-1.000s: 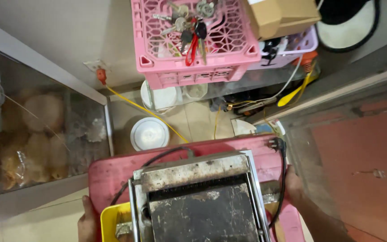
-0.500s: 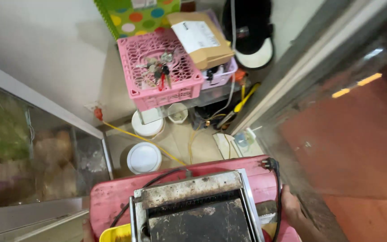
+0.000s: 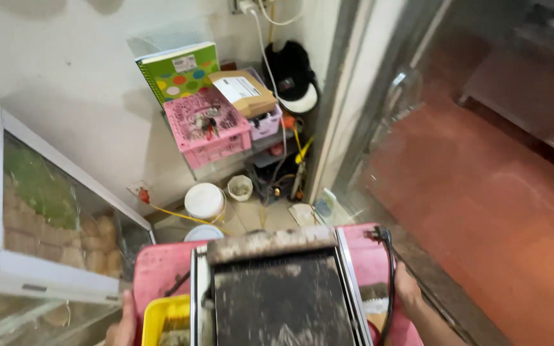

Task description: Connecting various electrical appliances and power strips to outlets in a bakery environment.

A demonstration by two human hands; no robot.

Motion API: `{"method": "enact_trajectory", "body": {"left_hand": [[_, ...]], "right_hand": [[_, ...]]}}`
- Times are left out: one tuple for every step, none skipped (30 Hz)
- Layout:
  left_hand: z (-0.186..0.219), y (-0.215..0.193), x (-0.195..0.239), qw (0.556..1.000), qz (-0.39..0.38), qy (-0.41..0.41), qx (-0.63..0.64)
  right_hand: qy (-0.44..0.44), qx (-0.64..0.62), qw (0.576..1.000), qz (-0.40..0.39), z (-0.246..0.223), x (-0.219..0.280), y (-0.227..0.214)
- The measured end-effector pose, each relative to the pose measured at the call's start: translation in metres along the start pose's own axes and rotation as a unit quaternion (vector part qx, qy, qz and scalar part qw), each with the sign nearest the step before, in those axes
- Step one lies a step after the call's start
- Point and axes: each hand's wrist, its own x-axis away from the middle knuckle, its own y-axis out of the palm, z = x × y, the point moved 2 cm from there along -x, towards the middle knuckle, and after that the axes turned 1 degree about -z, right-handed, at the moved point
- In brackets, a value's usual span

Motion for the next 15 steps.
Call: {"method": "enact_trajectory", "body": {"left_hand": [[-0.003,-0.009,0.003,1.0,-0.006,0.002,-0.013],[-0.002,-0.013,0.006,1.0,-0.011,0.005,-0.027],[0.008,-0.006,0.009,0.999,-0.018,0.011,-0.037],[0.008,-0.002,0.014,0.999,-0.025,0.021,-0.038],[0.002,-0.003,0.019,0.998,-0.037,0.03,-0.031],[-0.002,-0.004,0.023,0.998,-0.049,0.039,-0.023],[-0.008,0.005,0.019,0.997,-0.056,0.046,-0.024],[-0.01,0.015,0.015,0.995,-0.055,0.081,-0.03],[-0.006,0.023,0.01,0.991,-0.053,0.117,-0.037],[0.009,0.027,0.017,0.989,-0.06,0.128,-0.039],[0.013,0.032,0.028,0.987,-0.062,0.132,-0.073],[0.016,0.038,0.037,0.983,-0.064,0.136,-0.106],[0.02,0.052,0.038,0.98,-0.076,0.144,-0.112],[0.023,0.068,0.039,0.976,-0.104,0.127,-0.142],[0.026,0.081,0.038,0.969,-0.131,0.112,-0.176]], "right_hand": [[0.004,-0.007,1.0,0.005,0.011,0.02,-0.012],[0.013,0.002,1.0,0.008,0.021,0.04,-0.024],[0.016,0.009,1.0,0.015,0.022,0.057,-0.04],[0.016,0.0,1.0,0.022,0.033,0.066,-0.054],[0.016,-0.049,0.999,0.003,0.048,0.076,-0.064],[0.015,-0.098,0.995,-0.017,0.061,0.086,-0.072],[0.015,-0.105,0.994,-0.009,0.078,0.097,-0.086],[0.003,-0.118,0.993,0.013,0.093,0.107,-0.099],[-0.01,-0.134,0.99,0.035,0.105,0.116,-0.109],[-0.01,-0.143,0.989,0.043,0.118,0.11,-0.118],[0.0,-0.159,0.986,0.042,0.144,0.11,-0.131],[0.01,-0.175,0.984,0.041,0.171,0.109,-0.143],[0.014,-0.183,0.982,0.054,0.184,0.12,-0.154],[0.037,-0.201,0.978,0.048,0.198,0.131,-0.164],[0.063,-0.222,0.972,0.043,0.217,0.145,-0.169]]}}
